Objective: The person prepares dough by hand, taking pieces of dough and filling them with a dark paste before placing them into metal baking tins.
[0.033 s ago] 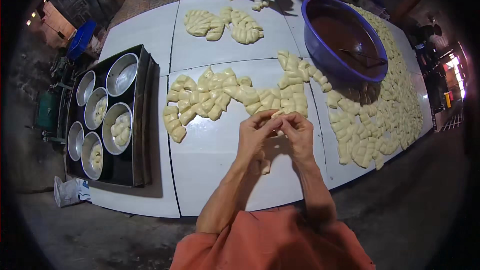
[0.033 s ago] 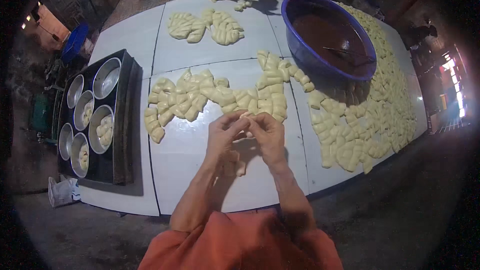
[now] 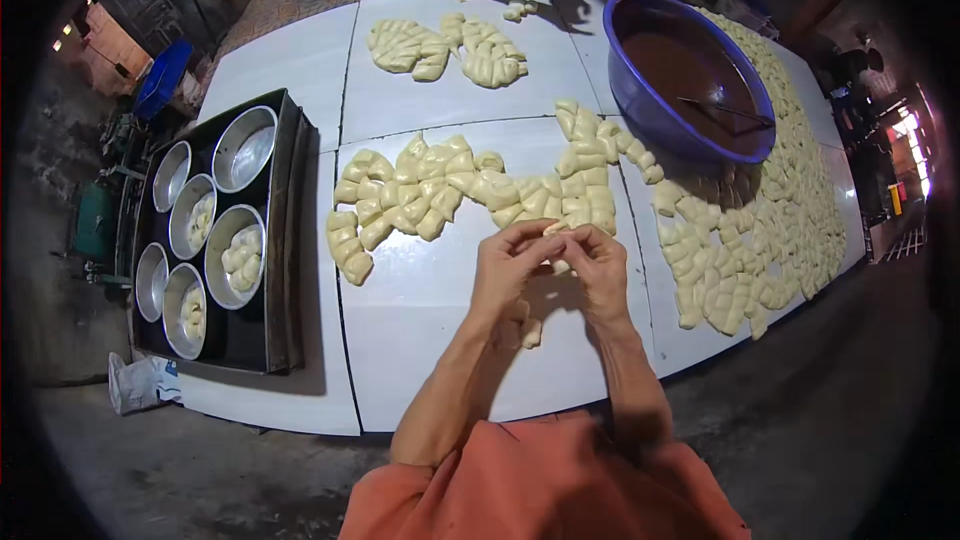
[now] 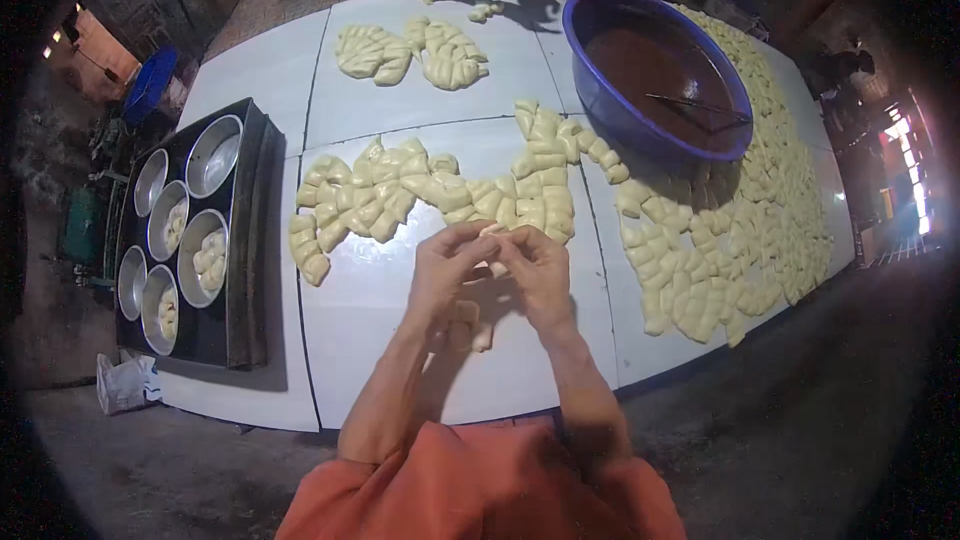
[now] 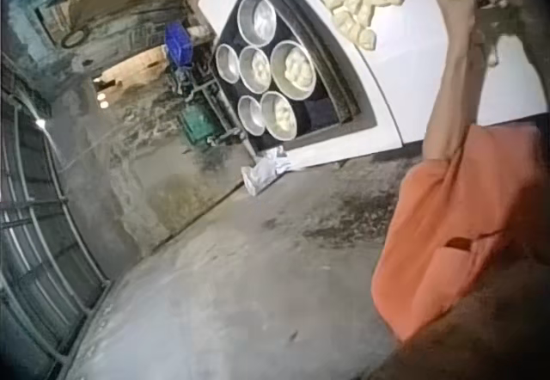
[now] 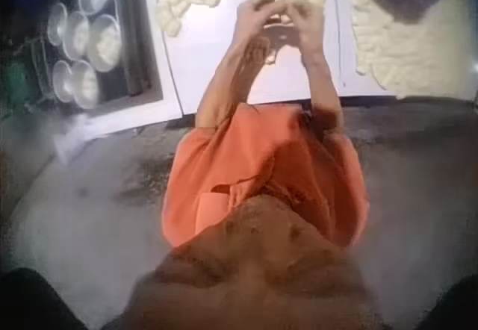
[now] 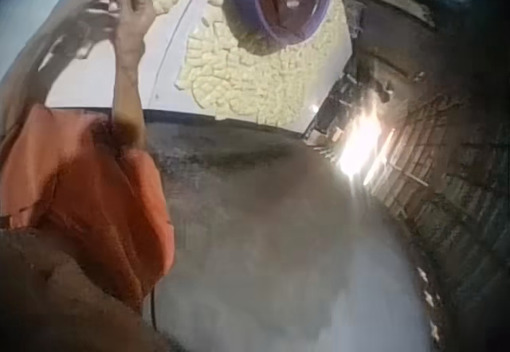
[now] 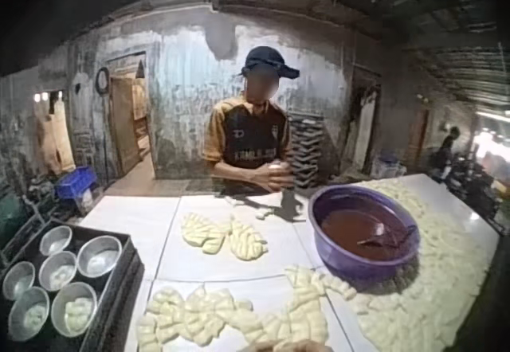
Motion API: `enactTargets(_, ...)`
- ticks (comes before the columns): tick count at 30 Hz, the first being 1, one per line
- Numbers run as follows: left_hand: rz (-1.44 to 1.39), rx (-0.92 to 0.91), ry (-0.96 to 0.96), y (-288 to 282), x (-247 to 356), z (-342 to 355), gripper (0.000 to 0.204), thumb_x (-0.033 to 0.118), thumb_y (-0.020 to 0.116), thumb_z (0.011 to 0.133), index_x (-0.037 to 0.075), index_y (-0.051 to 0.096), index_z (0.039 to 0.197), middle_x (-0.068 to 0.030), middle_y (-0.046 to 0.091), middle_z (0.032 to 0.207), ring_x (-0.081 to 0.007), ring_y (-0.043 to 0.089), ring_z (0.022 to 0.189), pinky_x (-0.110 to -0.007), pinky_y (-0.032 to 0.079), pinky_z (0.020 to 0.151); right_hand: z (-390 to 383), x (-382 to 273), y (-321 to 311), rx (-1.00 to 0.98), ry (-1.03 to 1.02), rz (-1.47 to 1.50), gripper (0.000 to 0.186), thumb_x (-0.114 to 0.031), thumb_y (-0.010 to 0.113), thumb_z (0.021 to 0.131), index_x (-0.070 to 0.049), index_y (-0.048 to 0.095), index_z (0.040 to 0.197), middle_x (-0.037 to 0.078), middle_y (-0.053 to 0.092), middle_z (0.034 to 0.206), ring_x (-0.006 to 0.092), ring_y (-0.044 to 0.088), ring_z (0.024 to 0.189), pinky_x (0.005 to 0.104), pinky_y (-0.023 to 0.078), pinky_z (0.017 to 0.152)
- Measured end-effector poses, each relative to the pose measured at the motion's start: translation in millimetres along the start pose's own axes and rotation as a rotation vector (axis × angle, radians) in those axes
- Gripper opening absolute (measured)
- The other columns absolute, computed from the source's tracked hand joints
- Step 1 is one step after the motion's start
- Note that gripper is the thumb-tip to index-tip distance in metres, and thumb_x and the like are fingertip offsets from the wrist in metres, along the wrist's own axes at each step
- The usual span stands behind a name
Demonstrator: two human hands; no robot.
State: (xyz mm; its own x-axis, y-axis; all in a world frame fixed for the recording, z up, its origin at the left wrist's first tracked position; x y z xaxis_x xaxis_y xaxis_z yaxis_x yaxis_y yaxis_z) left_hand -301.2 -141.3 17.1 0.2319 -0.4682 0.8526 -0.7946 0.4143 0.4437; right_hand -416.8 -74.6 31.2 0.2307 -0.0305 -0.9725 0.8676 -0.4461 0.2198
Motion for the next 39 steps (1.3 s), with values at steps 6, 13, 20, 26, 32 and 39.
enactTargets(6,0.082,-0.008,-0.123,-14,15,-12,0.031,0.021,0.072,0.091,0.001,0.067,0.113,-0.0064,0.069,0.102,-0.0124,0.066,0.086,-0.026,0.056,0.069,-25,-8,6,-0.155,-0.096,-0.155,0.032,-0.009,0.069,0.091,-0.003,0.067,0.123,0.007,0.066,0.108,0.0124,0.060,0.091,0.0281,0.049,0.079)
enactTargets(13,0.056,-0.037,-0.043,-20,17,-38,0.020,0.007,0.071,0.090,0.001,0.067,0.109,-0.0084,0.070,0.100,-0.0124,0.067,0.080,-0.026,0.058,0.065,-32,-18,21,-0.138,-0.515,-0.432,0.017,-0.005,0.072,0.088,-0.002,0.069,0.104,0.009,0.060,0.109,0.0162,0.059,0.096,0.0309,0.048,0.085)
enactTargets(20,0.024,-0.194,-0.076,-21,-2,-56,0.023,0.008,0.064,0.095,-0.001,0.066,0.116,-0.0064,0.068,0.099,-0.0101,0.065,0.077,-0.023,0.054,0.066,-41,-9,20,0.006,-0.663,-0.479,0.020,-0.011,0.077,0.085,-0.003,0.062,0.094,0.006,0.059,0.079,0.0141,0.054,0.067,0.0287,0.045,0.059)
enactTargets(26,0.178,-0.035,-0.151,-34,-14,-73,0.025,0.014,0.071,0.091,-0.003,0.069,0.109,-0.0067,0.071,0.090,-0.0100,0.064,0.080,-0.024,0.053,0.069,-55,-7,25,-0.072,-0.344,-0.611,0.022,-0.012,0.076,0.086,-0.001,0.064,0.101,0.013,0.064,0.094,0.0171,0.060,0.071,0.0302,0.048,0.061)
enactTargets(32,0.447,-0.030,-0.224,-52,-20,-110,0.030,0.019,0.062,0.098,0.000,0.067,0.120,-0.0079,0.072,0.096,-0.0105,0.064,0.086,-0.025,0.051,0.072,-106,17,10,-0.267,-0.059,-0.470,0.029,-0.005,0.074,0.086,-0.001,0.060,0.111,0.010,0.066,0.104,0.0172,0.067,0.093,0.0307,0.056,0.082)
enactTargets(39,0.758,0.160,-0.082,-102,-20,-132,0.053,0.008,0.068,0.089,0.001,0.051,0.139,-0.0156,0.065,0.123,-0.0151,0.067,0.094,-0.029,0.054,0.084,-132,80,-12,-0.103,0.382,-0.216,0.030,-0.006,0.071,0.089,0.000,0.050,0.110,0.010,0.065,0.101,0.0146,0.067,0.088,0.0287,0.055,0.076)
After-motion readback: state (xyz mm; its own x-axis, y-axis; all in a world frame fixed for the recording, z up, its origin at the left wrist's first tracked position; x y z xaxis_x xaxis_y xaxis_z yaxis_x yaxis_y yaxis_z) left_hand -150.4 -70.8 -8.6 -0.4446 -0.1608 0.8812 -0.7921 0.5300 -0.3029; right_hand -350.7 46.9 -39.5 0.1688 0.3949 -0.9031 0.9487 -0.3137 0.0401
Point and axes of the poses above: each hand's wrist, its own z-axis towards the middle knuckle, its own y-axis out of the palm, x = y × z, the point moved 6 cm from there along z, towards the middle knuckle
